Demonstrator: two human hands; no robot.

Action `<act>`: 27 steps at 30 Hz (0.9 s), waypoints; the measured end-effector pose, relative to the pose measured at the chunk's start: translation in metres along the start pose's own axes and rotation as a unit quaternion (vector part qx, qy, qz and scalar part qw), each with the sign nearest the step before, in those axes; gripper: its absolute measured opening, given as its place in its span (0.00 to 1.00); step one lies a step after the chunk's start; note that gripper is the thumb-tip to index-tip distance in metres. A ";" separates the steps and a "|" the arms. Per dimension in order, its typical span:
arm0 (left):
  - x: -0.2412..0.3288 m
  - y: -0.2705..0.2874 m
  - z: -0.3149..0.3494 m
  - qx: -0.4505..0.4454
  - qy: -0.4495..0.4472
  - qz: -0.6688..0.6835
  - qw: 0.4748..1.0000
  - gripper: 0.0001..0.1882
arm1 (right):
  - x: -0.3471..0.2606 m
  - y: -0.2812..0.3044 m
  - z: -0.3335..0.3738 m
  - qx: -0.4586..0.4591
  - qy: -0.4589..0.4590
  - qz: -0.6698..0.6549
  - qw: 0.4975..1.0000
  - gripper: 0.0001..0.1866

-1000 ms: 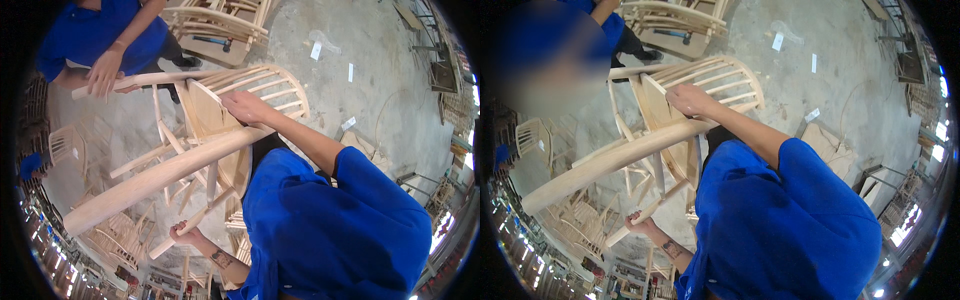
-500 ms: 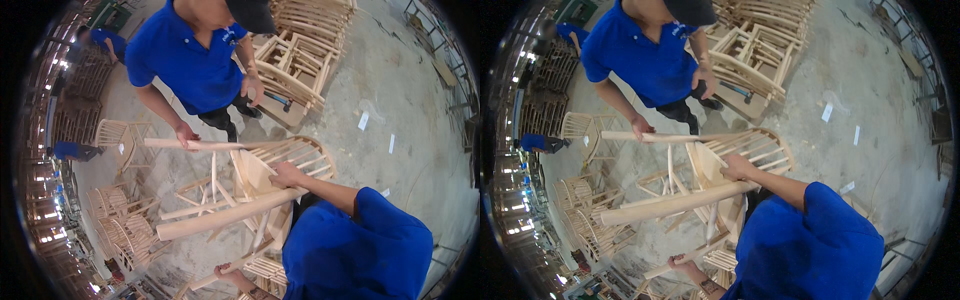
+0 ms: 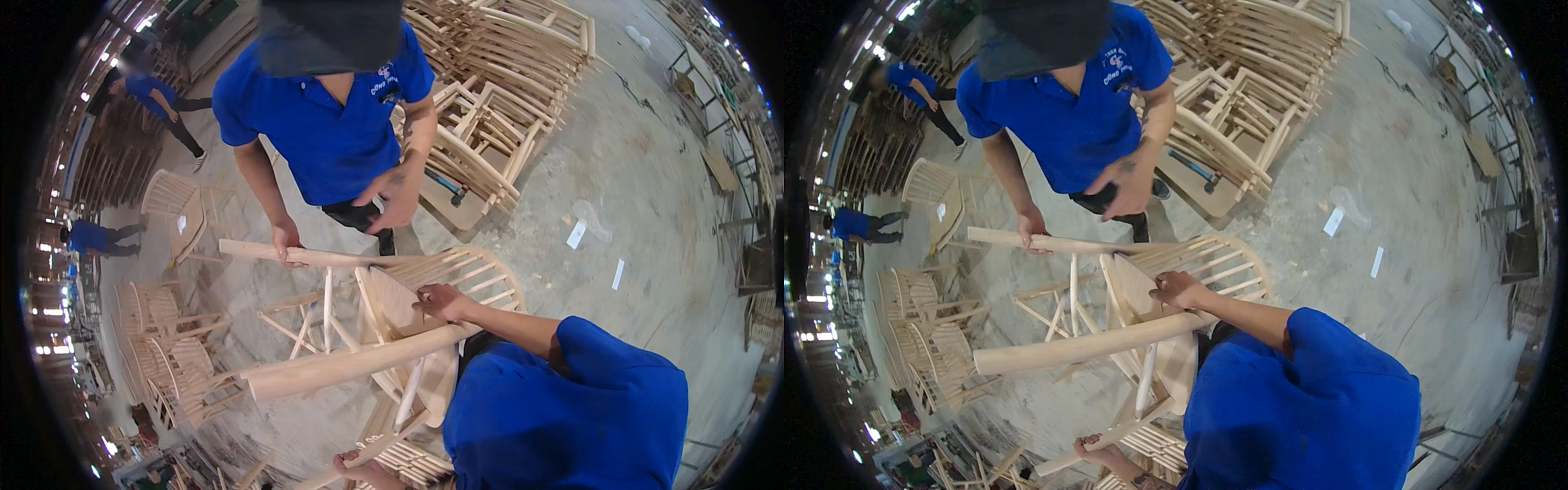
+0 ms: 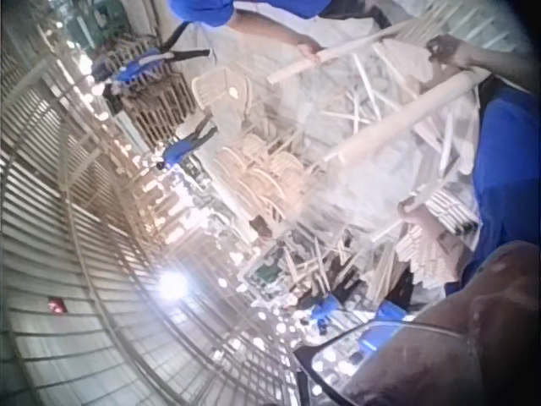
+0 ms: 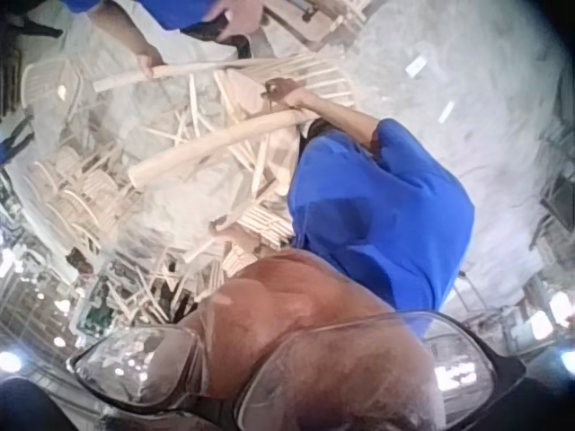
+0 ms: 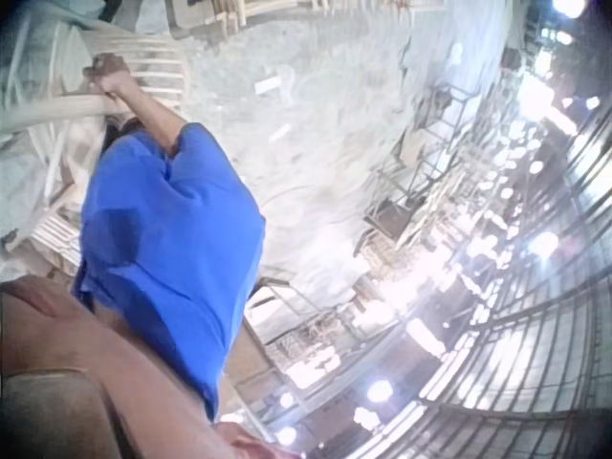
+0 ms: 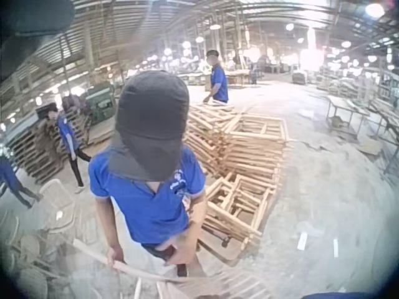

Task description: The person assembles wooden chairs in a workshop. They use a pneumatic drill to secure screws into the chair legs and frame, then lift and move the assembled chairs to a stacking area. The process involves handling multiple chair components and tools.

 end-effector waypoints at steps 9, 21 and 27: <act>0.000 0.008 0.016 0.007 0.007 0.012 1.000 0.11 | 0.036 -0.017 0.002 0.053 -0.009 -0.001 0.999 0.30; -0.004 0.014 0.023 -0.015 0.007 0.018 1.000 0.09 | 0.035 -0.009 -0.008 0.049 0.027 0.025 0.998 0.30; -0.017 0.011 0.030 0.031 -0.001 0.007 0.999 0.07 | 0.061 -0.009 -0.007 0.051 0.043 0.023 0.997 0.26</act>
Point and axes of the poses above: each hand's wrist, its own z-axis away from the middle knuckle, its own y-axis out of the back of the hand, x = y × z, the point moved 3 cm from there along -z, towards the middle knuckle, and after that the axes turned 9 degrees about -x, right-handed, at the moved point
